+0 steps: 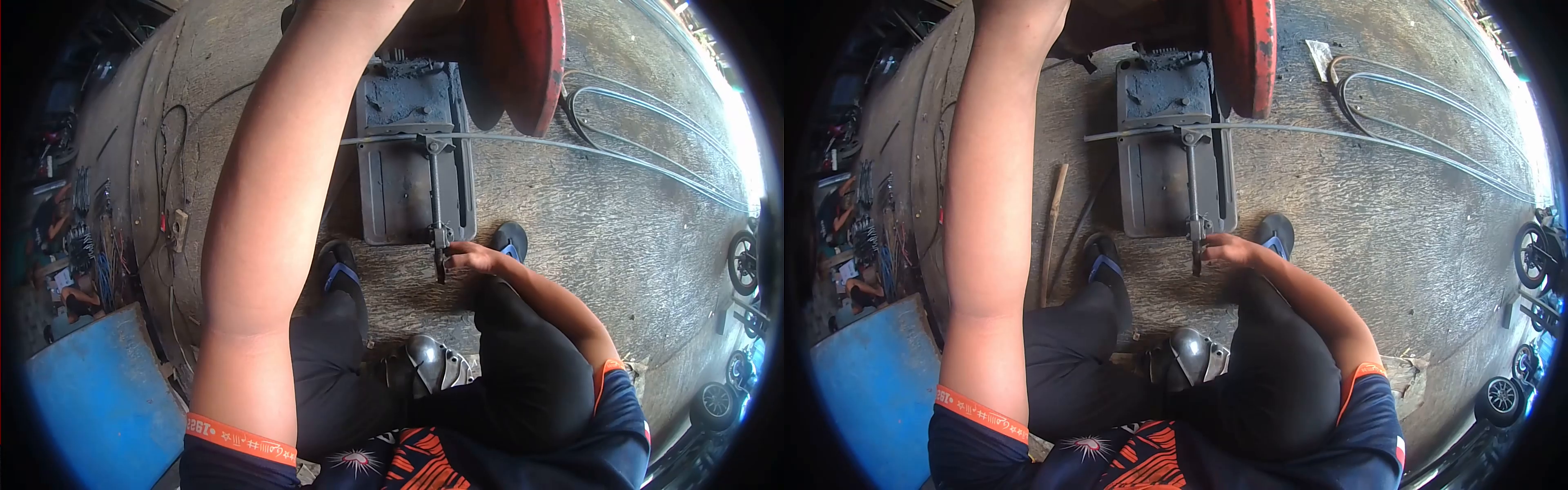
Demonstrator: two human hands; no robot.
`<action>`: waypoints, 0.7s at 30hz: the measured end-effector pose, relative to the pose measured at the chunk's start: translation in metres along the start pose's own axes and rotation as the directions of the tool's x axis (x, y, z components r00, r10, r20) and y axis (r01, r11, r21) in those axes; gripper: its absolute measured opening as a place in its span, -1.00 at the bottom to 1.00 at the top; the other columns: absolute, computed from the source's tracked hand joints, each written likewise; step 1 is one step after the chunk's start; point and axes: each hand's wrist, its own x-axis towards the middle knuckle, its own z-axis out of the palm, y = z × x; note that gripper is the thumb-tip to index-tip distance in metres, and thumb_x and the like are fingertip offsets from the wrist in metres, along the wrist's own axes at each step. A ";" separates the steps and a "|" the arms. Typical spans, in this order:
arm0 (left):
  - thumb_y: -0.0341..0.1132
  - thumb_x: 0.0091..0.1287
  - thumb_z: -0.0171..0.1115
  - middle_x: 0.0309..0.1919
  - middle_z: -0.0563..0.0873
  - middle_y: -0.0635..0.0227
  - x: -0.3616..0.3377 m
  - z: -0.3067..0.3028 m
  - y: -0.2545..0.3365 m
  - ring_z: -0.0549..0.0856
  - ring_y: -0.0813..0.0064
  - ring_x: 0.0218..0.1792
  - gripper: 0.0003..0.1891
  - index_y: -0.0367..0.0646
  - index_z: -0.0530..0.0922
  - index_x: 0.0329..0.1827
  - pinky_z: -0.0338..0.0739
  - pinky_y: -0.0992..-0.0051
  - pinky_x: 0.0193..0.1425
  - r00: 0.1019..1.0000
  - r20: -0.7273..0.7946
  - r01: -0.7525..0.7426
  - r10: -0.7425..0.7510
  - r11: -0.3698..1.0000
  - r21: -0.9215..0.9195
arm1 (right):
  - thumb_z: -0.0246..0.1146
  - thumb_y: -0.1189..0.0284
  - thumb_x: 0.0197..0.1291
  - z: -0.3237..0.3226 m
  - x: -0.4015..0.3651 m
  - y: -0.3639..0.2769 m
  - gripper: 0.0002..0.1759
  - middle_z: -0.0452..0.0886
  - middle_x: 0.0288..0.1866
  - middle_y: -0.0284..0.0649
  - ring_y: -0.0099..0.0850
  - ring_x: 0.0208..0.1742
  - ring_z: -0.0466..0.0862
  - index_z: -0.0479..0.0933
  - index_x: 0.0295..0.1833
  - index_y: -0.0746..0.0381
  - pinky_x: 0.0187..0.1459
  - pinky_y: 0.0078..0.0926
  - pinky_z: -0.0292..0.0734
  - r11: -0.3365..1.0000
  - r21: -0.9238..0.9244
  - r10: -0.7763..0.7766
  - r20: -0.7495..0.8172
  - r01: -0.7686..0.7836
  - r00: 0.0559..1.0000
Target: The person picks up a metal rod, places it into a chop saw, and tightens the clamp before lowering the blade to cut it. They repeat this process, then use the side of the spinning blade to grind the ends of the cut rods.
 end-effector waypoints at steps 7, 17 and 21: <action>-0.26 0.26 0.07 -0.62 0.61 0.38 -0.005 -0.001 0.000 0.60 0.53 -0.47 -0.72 -0.26 0.63 -0.46 0.45 0.50 -0.27 0.995 -0.004 -0.102 0.102 0.992 -0.075 | 0.24 0.26 0.10 0.008 0.003 0.025 -0.52 0.68 -0.19 -0.09 -0.23 -0.07 0.67 0.55 0.06 0.37 -0.03 -0.29 0.54 0.850 -0.446 -0.375 -0.135 0.282 0.917; -0.24 0.30 0.06 -0.51 0.65 0.36 -0.002 -0.004 0.010 0.60 0.52 -0.37 -0.69 -0.29 0.63 -0.43 0.43 0.50 -0.14 0.998 0.051 0.030 -0.028 0.999 -0.045 | 0.26 0.37 0.14 -0.111 0.016 -0.020 -0.63 0.73 -0.23 -0.05 -0.30 -0.26 0.75 0.61 0.05 0.28 -0.15 -0.39 0.61 0.950 -0.227 -0.305 -0.814 0.214 0.494; -0.25 0.32 0.03 -0.42 0.68 0.32 -0.006 0.021 0.040 0.62 0.52 -0.28 -0.70 -0.27 0.65 -0.38 0.42 0.53 -0.05 0.984 -0.118 0.149 -0.130 0.974 0.169 | 0.35 0.26 0.08 -0.102 0.037 -0.055 -0.57 0.73 -0.22 -0.16 -0.16 -0.19 0.72 0.61 0.10 0.10 -0.11 -0.28 0.60 0.909 -0.396 -0.404 -0.748 0.134 0.527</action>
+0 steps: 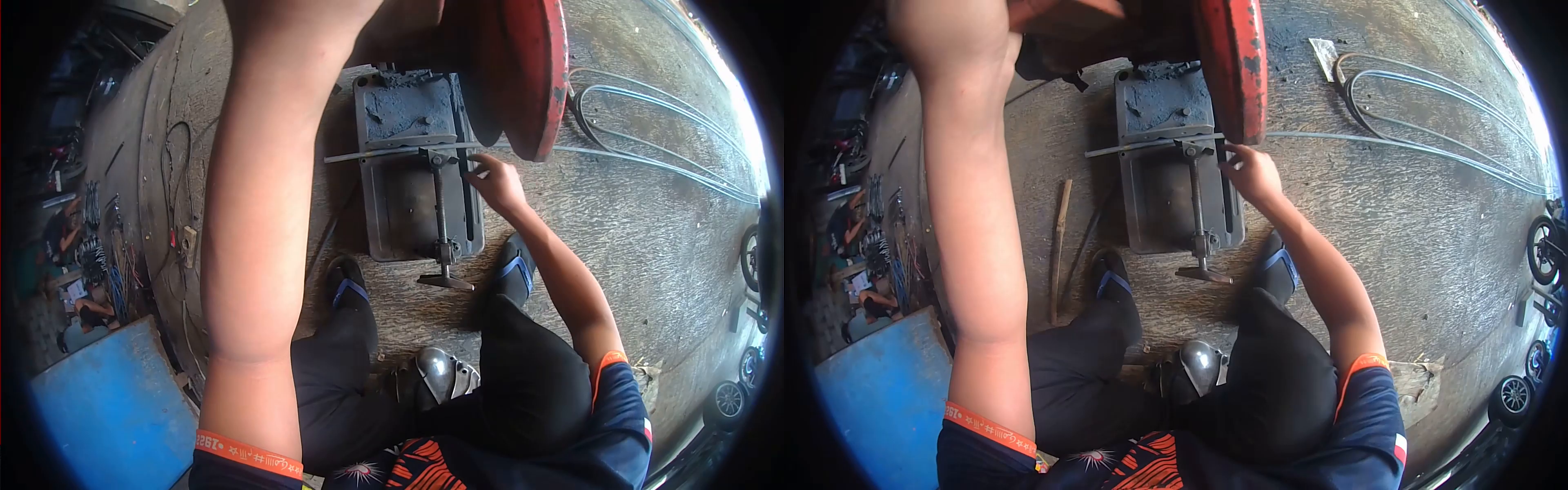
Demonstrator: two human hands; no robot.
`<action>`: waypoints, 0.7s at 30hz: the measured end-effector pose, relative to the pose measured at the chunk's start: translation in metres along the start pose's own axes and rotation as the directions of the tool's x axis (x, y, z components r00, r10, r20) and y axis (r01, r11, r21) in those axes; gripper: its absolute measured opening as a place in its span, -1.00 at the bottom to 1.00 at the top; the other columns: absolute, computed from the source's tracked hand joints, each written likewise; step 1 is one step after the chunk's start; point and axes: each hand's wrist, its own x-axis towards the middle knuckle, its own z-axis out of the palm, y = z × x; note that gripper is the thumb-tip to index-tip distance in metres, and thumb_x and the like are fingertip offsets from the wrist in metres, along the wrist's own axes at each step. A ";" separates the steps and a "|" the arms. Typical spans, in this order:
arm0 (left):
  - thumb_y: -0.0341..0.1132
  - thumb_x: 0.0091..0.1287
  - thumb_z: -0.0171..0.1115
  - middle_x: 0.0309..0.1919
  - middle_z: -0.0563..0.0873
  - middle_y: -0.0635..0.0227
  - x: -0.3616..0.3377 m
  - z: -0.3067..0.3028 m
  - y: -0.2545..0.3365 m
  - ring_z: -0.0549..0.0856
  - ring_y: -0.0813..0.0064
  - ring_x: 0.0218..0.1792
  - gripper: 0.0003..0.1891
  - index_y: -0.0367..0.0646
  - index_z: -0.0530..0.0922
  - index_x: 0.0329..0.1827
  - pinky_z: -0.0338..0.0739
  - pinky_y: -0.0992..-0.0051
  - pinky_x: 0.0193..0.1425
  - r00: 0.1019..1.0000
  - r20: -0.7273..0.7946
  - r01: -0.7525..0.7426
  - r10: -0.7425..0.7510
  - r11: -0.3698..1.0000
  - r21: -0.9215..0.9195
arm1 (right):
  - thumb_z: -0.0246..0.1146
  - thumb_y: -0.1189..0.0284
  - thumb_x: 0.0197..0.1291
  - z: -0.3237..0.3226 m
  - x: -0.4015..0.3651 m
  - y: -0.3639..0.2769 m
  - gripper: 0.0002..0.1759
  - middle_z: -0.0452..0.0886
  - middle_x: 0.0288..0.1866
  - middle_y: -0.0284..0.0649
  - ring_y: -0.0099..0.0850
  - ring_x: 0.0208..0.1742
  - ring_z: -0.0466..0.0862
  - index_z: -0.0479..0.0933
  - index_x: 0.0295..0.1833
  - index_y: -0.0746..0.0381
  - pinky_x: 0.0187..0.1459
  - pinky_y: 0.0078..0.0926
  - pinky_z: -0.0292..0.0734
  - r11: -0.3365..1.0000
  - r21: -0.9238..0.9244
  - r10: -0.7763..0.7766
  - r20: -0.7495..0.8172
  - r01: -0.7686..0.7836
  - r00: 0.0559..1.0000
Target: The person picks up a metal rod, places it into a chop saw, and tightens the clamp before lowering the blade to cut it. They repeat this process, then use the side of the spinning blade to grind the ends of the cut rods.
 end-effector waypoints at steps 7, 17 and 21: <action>-0.25 0.36 0.01 -0.37 0.68 0.31 0.004 -0.010 -0.042 0.63 0.54 -0.25 -0.71 -0.27 0.63 -0.30 0.44 0.55 -0.04 0.967 0.108 -0.209 0.231 0.961 -0.181 | 0.33 0.34 0.11 0.046 0.033 0.021 -0.71 0.71 -0.22 -0.06 -0.09 -0.21 0.71 0.63 -0.03 0.16 -0.15 -0.21 0.60 0.980 -0.152 -0.145 -0.127 0.125 0.981; -0.24 0.38 0.01 -0.32 0.68 0.29 0.002 -0.008 -0.043 0.63 0.52 -0.23 -0.71 -0.29 0.62 -0.27 0.45 0.53 -0.03 0.965 0.130 -0.187 0.226 0.947 -0.260 | 0.24 0.41 0.12 0.001 0.033 0.118 -0.38 0.68 -0.20 -0.19 -0.35 -0.29 0.71 0.37 0.33 0.32 -0.26 -0.34 0.57 0.529 0.806 0.672 -0.209 -0.264 0.711; -0.24 0.39 0.01 -0.30 0.69 0.28 0.003 -0.007 -0.041 0.63 0.52 -0.21 -0.70 -0.30 0.61 -0.26 0.46 0.53 -0.02 0.962 0.141 -0.183 0.232 0.938 -0.296 | 0.25 0.39 0.23 -0.047 0.045 0.195 -0.65 0.63 -0.08 -0.19 -0.35 -0.10 0.68 0.44 0.10 0.26 -0.19 -0.41 0.55 0.377 0.891 0.519 0.024 -0.254 0.855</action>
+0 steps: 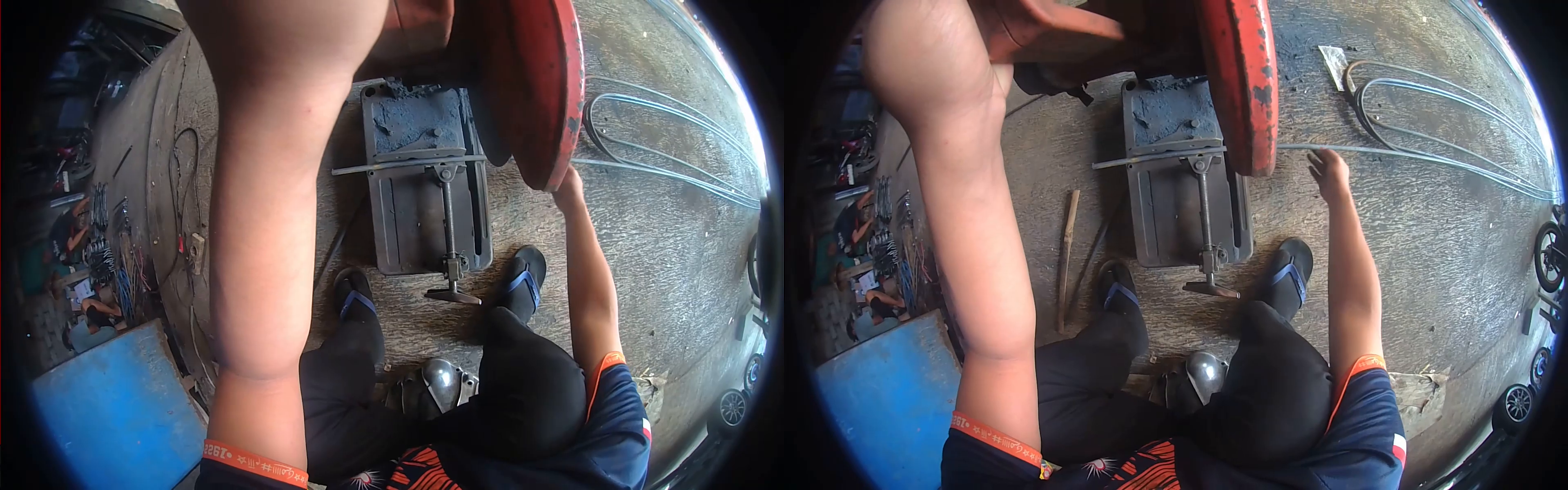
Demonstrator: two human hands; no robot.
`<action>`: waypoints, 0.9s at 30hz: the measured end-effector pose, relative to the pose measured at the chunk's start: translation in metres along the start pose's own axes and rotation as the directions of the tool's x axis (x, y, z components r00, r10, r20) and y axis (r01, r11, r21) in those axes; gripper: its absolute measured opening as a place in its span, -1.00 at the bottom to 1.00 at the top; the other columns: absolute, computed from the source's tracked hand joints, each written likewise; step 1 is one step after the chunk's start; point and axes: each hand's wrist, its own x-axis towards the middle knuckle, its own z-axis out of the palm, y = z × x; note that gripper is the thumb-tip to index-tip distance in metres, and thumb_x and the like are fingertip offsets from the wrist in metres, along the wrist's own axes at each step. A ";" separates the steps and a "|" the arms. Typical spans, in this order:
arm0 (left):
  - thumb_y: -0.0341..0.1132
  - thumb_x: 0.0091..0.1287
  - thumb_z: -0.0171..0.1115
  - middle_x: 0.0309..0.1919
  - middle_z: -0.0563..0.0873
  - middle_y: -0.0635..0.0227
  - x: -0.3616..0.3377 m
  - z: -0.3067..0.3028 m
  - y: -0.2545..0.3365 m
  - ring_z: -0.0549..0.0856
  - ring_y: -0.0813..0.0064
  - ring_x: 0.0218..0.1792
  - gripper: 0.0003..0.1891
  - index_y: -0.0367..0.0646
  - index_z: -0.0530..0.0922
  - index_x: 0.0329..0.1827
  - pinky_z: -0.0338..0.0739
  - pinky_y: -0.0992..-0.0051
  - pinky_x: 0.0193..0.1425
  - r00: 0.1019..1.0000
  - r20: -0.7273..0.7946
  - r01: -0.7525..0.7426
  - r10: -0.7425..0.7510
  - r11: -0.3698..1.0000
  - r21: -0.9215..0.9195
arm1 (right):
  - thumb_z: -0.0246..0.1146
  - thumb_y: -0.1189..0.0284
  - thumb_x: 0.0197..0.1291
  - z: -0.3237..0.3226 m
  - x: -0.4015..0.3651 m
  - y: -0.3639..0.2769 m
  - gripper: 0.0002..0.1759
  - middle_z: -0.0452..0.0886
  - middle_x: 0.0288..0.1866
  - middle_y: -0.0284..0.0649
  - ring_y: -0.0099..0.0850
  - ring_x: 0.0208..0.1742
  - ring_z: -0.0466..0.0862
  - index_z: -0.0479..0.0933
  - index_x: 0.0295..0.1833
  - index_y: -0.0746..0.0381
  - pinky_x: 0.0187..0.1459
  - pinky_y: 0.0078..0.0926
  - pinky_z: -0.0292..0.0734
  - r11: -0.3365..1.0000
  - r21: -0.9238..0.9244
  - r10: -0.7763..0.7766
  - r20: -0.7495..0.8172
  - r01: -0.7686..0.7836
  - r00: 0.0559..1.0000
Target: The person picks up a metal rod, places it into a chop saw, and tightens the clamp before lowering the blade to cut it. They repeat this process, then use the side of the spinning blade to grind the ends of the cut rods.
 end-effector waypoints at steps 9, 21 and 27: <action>-0.20 0.40 -0.01 -0.48 0.61 0.38 0.002 -0.004 0.002 0.56 0.56 -0.37 -0.67 -0.26 0.60 -0.38 0.42 0.53 -0.17 0.999 0.018 0.037 -0.038 0.997 0.068 | 0.24 0.38 0.32 0.021 -0.001 0.001 -0.79 0.61 -0.26 -0.20 -0.37 -0.27 0.67 0.49 -0.15 0.33 -0.28 -0.48 0.61 0.973 0.231 -0.023 -0.020 0.027 1.000; -0.18 0.34 0.25 0.04 0.65 0.08 -0.237 -0.178 -0.077 0.61 0.27 0.14 -0.60 -0.29 0.54 0.11 0.46 0.35 0.23 0.465 0.211 0.678 -0.860 0.499 0.539 | 0.27 0.36 0.22 0.062 -0.032 0.018 -0.66 0.65 -0.07 -0.18 -0.33 -0.11 0.69 0.51 0.05 0.29 -0.28 -0.55 0.53 0.992 0.068 0.108 0.027 -0.109 0.994; -0.26 0.26 0.28 -0.03 0.57 0.04 -0.455 -0.238 -0.063 0.53 -0.02 0.04 -0.66 -0.21 0.48 0.03 0.45 0.13 0.12 0.350 0.049 0.333 -0.935 0.173 0.927 | 0.27 0.36 0.24 0.112 -0.106 0.005 -0.74 0.63 -0.41 -0.24 -0.52 -0.44 0.59 0.59 -0.13 0.36 -0.40 -0.59 0.47 0.878 -0.435 -0.122 0.201 0.200 0.972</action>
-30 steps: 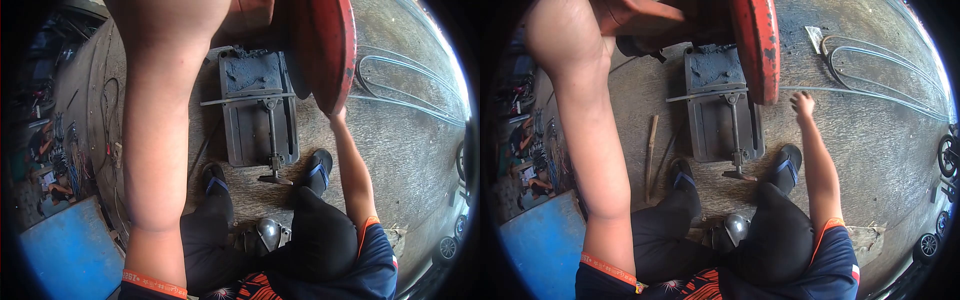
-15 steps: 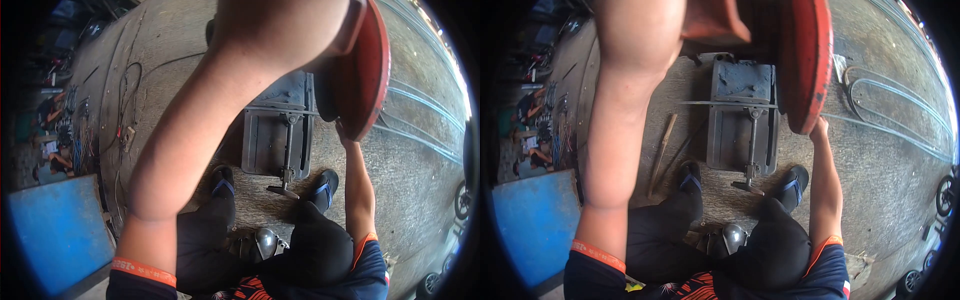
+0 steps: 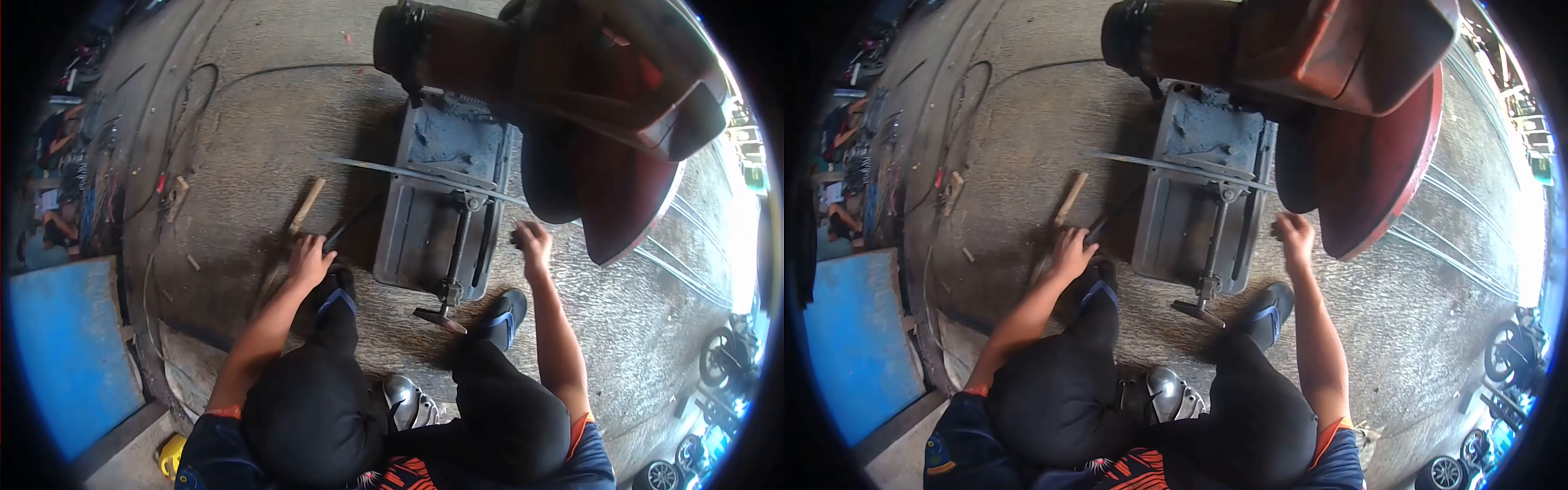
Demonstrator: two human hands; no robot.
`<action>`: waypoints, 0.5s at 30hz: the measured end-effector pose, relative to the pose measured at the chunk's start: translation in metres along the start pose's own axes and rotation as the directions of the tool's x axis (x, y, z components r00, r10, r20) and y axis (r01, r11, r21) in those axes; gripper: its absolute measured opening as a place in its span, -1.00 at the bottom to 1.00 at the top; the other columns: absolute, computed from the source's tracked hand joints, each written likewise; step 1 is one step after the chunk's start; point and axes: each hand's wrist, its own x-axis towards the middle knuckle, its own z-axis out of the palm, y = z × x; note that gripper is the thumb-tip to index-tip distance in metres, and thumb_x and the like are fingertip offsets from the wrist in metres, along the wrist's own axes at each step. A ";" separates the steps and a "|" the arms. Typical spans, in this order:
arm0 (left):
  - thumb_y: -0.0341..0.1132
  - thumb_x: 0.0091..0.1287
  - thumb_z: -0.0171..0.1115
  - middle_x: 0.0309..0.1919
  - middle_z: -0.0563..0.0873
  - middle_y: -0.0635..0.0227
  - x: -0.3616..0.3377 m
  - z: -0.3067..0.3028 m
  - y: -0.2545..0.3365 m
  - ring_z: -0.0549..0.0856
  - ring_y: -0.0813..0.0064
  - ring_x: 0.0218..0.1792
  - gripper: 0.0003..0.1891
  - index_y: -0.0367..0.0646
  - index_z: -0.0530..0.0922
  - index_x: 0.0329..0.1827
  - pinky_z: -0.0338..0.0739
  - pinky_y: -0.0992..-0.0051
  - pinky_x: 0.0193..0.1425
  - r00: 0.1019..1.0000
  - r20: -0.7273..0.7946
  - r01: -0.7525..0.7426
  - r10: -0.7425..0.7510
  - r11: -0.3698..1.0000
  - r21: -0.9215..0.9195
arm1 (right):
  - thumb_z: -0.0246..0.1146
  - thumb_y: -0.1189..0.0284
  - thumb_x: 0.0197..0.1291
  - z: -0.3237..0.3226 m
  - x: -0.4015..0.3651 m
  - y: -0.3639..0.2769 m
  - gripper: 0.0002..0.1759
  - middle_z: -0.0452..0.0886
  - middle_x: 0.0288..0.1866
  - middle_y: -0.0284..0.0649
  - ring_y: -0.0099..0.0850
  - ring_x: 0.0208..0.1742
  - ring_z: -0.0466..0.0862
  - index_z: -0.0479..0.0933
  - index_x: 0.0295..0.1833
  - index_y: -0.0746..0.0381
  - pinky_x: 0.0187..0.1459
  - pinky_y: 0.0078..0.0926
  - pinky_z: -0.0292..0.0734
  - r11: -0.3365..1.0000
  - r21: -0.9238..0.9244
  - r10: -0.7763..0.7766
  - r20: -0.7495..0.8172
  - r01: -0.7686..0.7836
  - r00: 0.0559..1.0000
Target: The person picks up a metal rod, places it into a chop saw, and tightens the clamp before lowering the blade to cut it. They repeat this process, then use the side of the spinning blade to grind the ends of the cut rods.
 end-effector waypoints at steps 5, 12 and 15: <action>-0.43 0.32 0.11 -0.10 0.55 0.04 -0.003 0.010 -0.011 0.55 0.00 -0.03 -0.83 -0.23 0.40 -0.07 0.47 0.12 0.06 0.999 0.036 -0.007 0.005 0.999 0.033 | 0.28 0.43 0.24 0.057 -0.040 -0.046 -0.79 0.68 -0.41 -0.20 -0.52 -0.40 0.65 0.60 -0.22 0.41 -0.29 -0.56 0.56 0.990 -0.095 -0.076 0.273 0.106 0.959; -0.47 0.34 0.07 -0.03 0.55 -0.01 -0.019 -0.033 0.007 0.54 -0.07 0.03 -0.76 -0.31 0.44 0.05 0.47 0.14 0.07 0.992 0.040 -0.112 0.118 0.984 -0.140 | 0.26 0.36 0.26 0.066 -0.051 -0.036 -0.75 0.70 -0.38 -0.21 -0.52 -0.34 0.66 0.58 -0.18 0.38 -0.27 -0.53 0.56 0.953 -0.230 -0.061 0.489 0.197 0.870; -0.49 0.34 0.05 -0.03 0.55 0.01 -0.012 -0.044 0.029 0.55 -0.06 0.01 -0.72 -0.31 0.45 0.10 0.48 0.15 0.05 0.982 -0.033 -0.191 0.188 0.965 -0.181 | 0.26 0.37 0.26 0.060 -0.057 -0.031 -0.75 0.70 -0.38 -0.20 -0.51 -0.33 0.66 0.58 -0.19 0.39 -0.26 -0.53 0.56 0.964 -0.243 0.016 0.465 0.110 0.885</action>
